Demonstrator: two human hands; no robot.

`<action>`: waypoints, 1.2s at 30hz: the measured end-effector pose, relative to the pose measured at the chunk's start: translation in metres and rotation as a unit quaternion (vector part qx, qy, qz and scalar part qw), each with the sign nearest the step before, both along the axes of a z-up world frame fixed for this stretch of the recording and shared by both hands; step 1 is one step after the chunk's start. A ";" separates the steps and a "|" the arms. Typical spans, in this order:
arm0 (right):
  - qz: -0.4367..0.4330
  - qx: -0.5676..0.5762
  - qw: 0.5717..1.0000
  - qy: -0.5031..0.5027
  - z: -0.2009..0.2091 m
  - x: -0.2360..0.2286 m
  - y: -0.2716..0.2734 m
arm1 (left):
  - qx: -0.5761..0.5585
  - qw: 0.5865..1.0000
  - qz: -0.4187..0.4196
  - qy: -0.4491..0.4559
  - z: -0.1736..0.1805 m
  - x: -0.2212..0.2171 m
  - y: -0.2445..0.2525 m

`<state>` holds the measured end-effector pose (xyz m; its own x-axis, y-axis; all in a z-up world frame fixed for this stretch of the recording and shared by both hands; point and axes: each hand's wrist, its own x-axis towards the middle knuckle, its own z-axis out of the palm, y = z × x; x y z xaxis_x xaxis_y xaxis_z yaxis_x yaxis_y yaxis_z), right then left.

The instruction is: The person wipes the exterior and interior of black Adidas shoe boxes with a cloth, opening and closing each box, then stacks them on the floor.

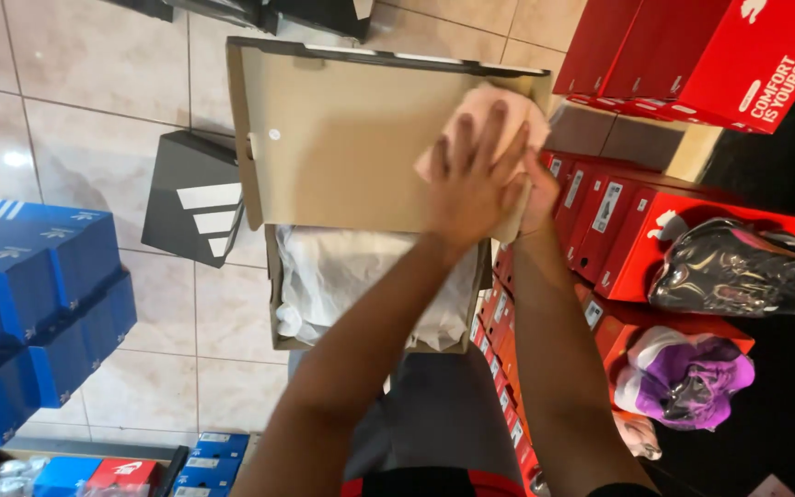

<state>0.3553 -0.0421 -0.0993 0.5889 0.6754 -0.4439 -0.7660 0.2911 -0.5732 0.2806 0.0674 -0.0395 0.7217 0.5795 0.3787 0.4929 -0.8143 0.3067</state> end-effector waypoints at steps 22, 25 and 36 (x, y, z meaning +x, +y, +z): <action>0.024 0.000 0.998 0.061 -0.002 0.032 -0.046 | -0.123 0.986 0.025 0.109 0.032 -0.064 0.081; 0.035 0.016 0.999 0.035 -0.022 0.042 -0.059 | -0.043 0.981 0.186 0.044 0.021 -0.087 0.101; 0.042 -0.086 0.995 -0.037 -0.061 0.042 -0.073 | -0.011 0.998 0.034 0.059 -0.014 -0.065 0.034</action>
